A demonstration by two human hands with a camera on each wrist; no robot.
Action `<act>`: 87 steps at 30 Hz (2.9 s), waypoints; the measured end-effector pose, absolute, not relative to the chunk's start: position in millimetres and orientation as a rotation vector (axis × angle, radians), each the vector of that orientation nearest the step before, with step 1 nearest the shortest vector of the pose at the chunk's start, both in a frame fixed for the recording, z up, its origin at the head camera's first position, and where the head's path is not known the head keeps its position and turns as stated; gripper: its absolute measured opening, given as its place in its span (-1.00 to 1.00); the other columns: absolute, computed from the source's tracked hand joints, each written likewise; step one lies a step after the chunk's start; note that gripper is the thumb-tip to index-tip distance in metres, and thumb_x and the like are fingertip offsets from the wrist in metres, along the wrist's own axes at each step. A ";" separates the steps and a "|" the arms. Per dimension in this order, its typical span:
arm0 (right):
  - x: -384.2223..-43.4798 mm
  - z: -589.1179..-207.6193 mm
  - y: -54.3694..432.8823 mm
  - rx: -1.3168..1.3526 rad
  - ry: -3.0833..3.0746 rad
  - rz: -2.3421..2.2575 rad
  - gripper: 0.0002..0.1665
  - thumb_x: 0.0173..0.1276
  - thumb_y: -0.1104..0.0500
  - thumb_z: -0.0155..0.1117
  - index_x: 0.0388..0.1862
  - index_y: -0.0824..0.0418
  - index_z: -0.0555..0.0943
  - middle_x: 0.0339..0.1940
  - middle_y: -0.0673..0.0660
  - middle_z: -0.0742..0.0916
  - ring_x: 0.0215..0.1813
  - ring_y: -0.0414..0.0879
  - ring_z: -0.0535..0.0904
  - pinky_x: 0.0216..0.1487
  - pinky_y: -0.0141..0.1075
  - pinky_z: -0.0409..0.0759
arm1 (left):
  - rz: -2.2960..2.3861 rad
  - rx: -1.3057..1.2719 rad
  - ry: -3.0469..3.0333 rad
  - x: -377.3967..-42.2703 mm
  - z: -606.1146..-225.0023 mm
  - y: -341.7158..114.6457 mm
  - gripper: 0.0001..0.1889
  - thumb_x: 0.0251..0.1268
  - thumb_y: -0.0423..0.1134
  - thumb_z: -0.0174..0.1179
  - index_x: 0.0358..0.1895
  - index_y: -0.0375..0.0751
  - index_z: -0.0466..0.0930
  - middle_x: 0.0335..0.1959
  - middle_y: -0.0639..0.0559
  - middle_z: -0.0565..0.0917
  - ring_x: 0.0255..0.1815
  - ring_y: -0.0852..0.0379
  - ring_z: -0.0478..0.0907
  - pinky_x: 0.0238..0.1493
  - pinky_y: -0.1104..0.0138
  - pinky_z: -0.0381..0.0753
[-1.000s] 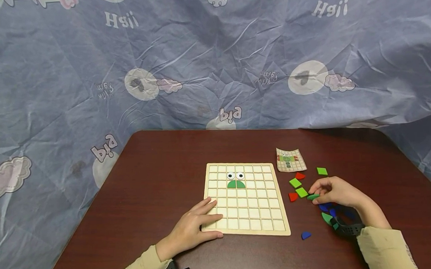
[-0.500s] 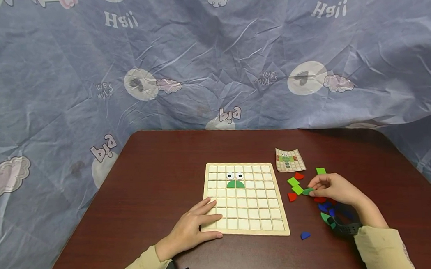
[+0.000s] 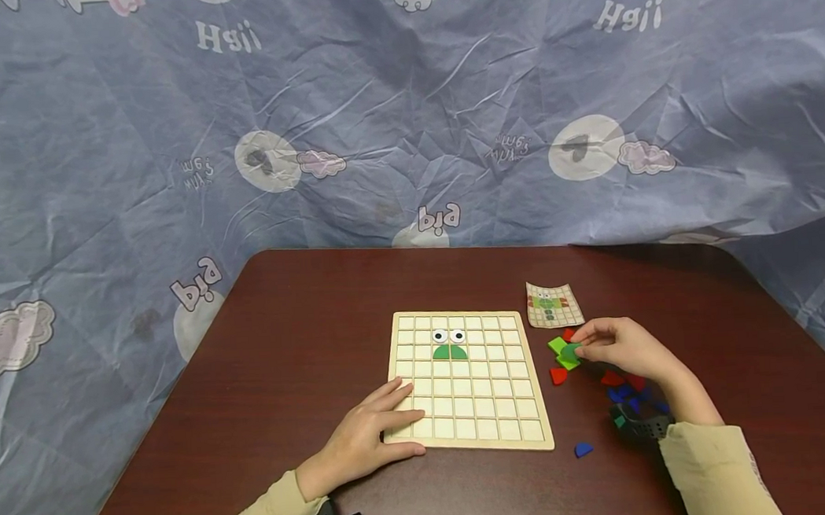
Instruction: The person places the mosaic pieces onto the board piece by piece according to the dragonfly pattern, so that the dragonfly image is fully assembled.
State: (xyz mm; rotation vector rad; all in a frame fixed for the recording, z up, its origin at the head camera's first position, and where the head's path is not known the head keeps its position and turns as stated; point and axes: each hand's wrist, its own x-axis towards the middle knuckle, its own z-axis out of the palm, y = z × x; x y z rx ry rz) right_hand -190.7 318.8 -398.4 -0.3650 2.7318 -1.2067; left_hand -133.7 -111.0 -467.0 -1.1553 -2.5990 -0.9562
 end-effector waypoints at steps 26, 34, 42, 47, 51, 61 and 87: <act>-213.7 -387.7 226.4 -0.625 2.514 -1.357 -0.73 0.26 0.23 0.30 -0.08 0.31 0.61 -0.15 0.22 0.63 -0.23 0.15 0.65 -0.21 -0.13 0.58 | -0.941 -1.157 -2.585 -132.6 -465.2 -110.3 -0.50 0.10 0.16 0.27 0.07 0.00 0.65 0.29 -0.15 0.40 0.40 -0.07 0.18 0.26 0.05 0.33; -218.6 -390.1 201.5 -0.709 2.462 -1.351 -0.66 0.26 0.25 0.28 0.00 0.36 0.60 -0.11 0.23 0.67 -0.20 0.07 0.64 -0.18 -0.16 0.57 | -0.940 -1.158 -2.589 -132.8 -465.1 -110.4 -0.51 0.09 0.15 0.28 0.06 0.00 0.65 0.29 -0.15 0.41 0.40 -0.07 0.18 0.26 0.04 0.33; -221.2 -397.1 181.1 -0.781 2.467 -1.286 -0.70 0.31 0.25 0.23 0.00 0.27 0.65 -0.05 0.19 0.69 -0.17 -0.08 0.60 -0.23 -0.24 0.56 | -0.931 -1.162 -2.599 -132.9 -464.6 -110.2 -0.51 0.11 0.15 0.27 0.06 0.01 0.65 0.29 -0.15 0.41 0.40 -0.09 0.18 0.24 0.02 0.35; -222.8 -402.0 170.1 -0.848 2.450 -1.280 -0.71 0.31 0.29 0.23 -0.01 0.33 0.65 -0.11 0.22 0.71 -0.22 -0.11 0.62 -0.26 -0.29 0.57 | -0.926 -1.164 -2.591 -133.2 -465.2 -110.4 -0.52 0.12 0.15 0.27 0.07 0.01 0.65 0.28 -0.16 0.41 0.39 -0.09 0.19 0.22 0.02 0.37; -222.9 -406.5 162.9 -0.859 2.428 -1.305 -0.74 0.28 0.30 0.27 -0.07 0.37 0.65 -0.18 0.21 0.73 -0.17 -0.08 0.65 -0.16 -0.28 0.61 | -0.929 -1.163 -2.586 -133.5 -466.0 -110.2 -0.52 0.12 0.16 0.25 0.07 0.01 0.65 0.28 -0.16 0.42 0.39 -0.09 0.20 0.22 0.02 0.37; -221.3 -418.0 152.0 -0.791 2.502 -1.276 -0.84 0.27 0.22 0.30 -0.21 0.24 0.72 -0.25 0.09 0.75 -0.19 -0.09 0.62 -0.19 -0.26 0.58 | -0.952 -1.157 -2.589 -133.3 -465.5 -110.0 -0.50 0.10 0.18 0.26 0.06 0.00 0.65 0.28 -0.15 0.42 0.39 -0.08 0.19 0.24 0.03 0.35; -216.1 -419.7 143.1 -0.775 2.634 -1.114 -0.86 0.24 0.18 0.34 -0.23 0.12 0.75 -0.28 -0.04 0.71 -0.32 -0.21 0.57 -0.33 -0.32 0.55 | -0.947 -1.157 -2.584 -133.4 -466.3 -110.1 -0.50 0.11 0.19 0.25 0.06 0.01 0.65 0.29 -0.14 0.41 0.40 -0.07 0.18 0.24 0.03 0.35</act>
